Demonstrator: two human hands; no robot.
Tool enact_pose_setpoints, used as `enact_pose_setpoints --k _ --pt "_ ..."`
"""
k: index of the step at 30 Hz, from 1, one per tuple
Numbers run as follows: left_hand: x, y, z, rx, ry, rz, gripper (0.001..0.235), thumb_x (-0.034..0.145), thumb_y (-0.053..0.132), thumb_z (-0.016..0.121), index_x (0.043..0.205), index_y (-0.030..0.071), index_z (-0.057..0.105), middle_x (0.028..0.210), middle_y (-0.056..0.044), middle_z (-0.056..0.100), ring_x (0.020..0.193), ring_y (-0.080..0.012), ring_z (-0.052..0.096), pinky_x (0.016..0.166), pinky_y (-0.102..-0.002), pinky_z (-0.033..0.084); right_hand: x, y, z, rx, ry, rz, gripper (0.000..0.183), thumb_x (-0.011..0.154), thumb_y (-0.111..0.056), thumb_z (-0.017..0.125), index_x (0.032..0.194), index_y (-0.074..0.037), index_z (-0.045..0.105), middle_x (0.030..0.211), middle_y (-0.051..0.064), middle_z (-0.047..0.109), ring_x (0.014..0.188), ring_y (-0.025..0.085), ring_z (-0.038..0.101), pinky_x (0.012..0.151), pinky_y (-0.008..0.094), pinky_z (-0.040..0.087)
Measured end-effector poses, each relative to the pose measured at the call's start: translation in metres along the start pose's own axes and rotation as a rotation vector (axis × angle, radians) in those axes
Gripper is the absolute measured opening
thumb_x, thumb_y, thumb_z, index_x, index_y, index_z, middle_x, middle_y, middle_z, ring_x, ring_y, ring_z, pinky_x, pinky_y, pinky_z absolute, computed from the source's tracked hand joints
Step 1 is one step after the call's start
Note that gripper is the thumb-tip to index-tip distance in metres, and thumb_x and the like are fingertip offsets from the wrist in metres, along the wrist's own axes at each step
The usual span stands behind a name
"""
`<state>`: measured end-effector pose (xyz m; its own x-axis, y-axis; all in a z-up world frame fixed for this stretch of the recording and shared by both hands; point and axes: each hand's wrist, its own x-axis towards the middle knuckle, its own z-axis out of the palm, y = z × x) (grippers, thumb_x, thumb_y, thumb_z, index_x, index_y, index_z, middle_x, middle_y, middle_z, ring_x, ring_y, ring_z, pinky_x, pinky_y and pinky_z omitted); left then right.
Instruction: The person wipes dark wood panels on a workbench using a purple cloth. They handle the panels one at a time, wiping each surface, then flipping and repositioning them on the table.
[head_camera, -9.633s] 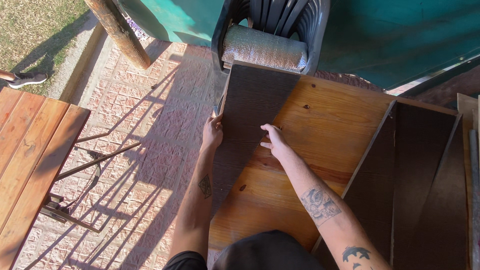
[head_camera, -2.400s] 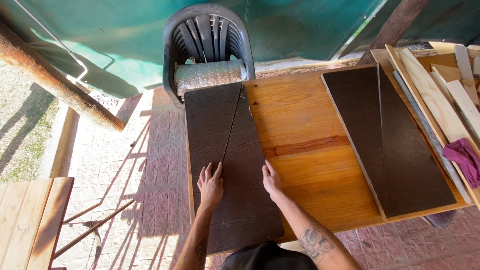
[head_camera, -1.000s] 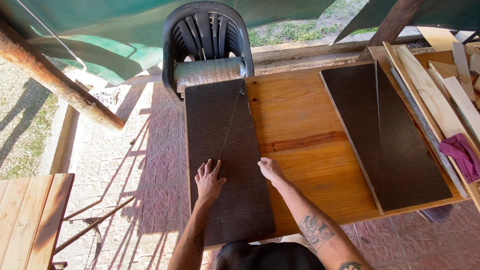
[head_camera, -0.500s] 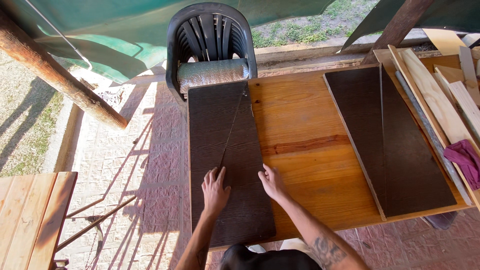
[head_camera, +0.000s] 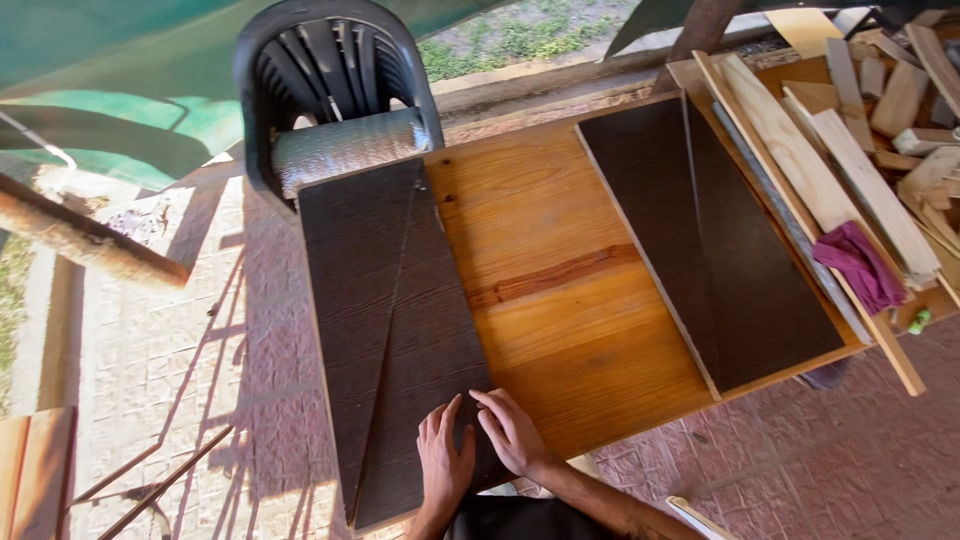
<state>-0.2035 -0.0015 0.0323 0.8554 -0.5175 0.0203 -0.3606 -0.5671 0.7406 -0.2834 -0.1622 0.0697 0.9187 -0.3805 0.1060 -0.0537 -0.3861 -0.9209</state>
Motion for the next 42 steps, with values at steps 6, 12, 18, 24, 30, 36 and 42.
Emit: enact_pose_setpoints --k 6,12,18,24,30,36,42 --pt "0.007 0.02 0.027 -0.015 -0.012 0.009 0.061 0.103 0.025 0.073 0.164 0.023 0.067 0.15 -0.006 0.075 0.134 -0.0353 0.067 0.116 -0.054 0.053 0.005 -0.001 -0.035 0.012 0.06 -0.027 0.044 0.125 -0.027 0.05 0.155 -0.003 0.07 0.132 0.014 0.073 0.121 0.027 0.074 0.113 0.04 0.056" --pt "0.024 0.074 0.078 0.0 -0.106 -0.024 0.063 0.103 0.027 0.067 0.166 0.023 0.064 0.154 -0.006 0.073 0.137 -0.0364 0.064 0.116 -0.056 0.051 0.013 0.031 -0.114 -0.044 0.15 0.071 0.052 0.124 -0.038 0.046 0.154 -0.006 0.074 0.141 0.014 0.08 0.127 0.028 0.078 0.111 0.041 0.058" --pt "0.066 0.16 0.175 -0.04 0.002 0.158 0.058 0.106 0.021 0.071 0.163 0.019 0.067 0.145 -0.009 0.076 0.132 -0.0357 0.068 0.116 -0.052 0.05 0.031 0.118 -0.255 -0.128 0.346 -0.039 0.051 0.126 -0.04 0.042 0.153 -0.009 0.071 0.115 0.011 0.078 0.101 0.024 0.075 0.092 0.04 0.062" --pt "0.119 0.256 0.275 -0.129 0.015 0.126 0.06 0.107 0.021 0.071 0.167 0.023 0.065 0.149 -0.009 0.073 0.138 -0.0364 0.063 0.116 -0.057 0.048 0.03 0.174 -0.411 -0.013 0.415 0.073 0.05 0.127 -0.037 0.041 0.159 -0.012 0.07 0.13 0.01 0.071 0.104 0.018 0.077 0.079 0.029 0.068" --pt "0.17 0.29 0.345 -0.144 0.11 0.087 0.063 0.103 0.019 0.077 0.165 0.026 0.07 0.14 -0.009 0.074 0.133 -0.0389 0.072 0.111 -0.056 0.057 0.037 0.212 -0.499 -0.132 0.314 0.152 0.041 0.127 -0.03 0.054 0.16 -0.012 0.071 0.134 0.016 0.067 0.122 0.034 0.076 0.094 0.042 0.07" --pt "0.239 0.311 0.404 0.046 -0.007 0.287 0.056 0.108 0.021 0.076 0.163 0.022 0.073 0.157 -0.017 0.071 0.157 -0.0459 0.062 0.125 -0.056 0.055 0.109 0.271 -0.547 -0.684 0.078 -0.093 0.055 0.113 -0.037 0.075 0.161 -0.011 0.072 0.162 0.023 0.062 0.154 0.049 0.059 0.122 0.064 0.057" --pt "0.269 0.321 0.428 0.387 -0.391 0.193 0.084 0.115 0.046 0.066 0.19 0.027 0.034 0.2 -0.008 0.022 0.185 -0.0359 0.016 0.146 -0.059 0.029 0.167 0.276 -0.585 -0.942 -0.41 0.055 0.094 0.117 -0.079 0.049 0.188 -0.019 0.04 0.197 0.019 0.029 0.183 0.039 0.024 0.148 0.062 0.015"
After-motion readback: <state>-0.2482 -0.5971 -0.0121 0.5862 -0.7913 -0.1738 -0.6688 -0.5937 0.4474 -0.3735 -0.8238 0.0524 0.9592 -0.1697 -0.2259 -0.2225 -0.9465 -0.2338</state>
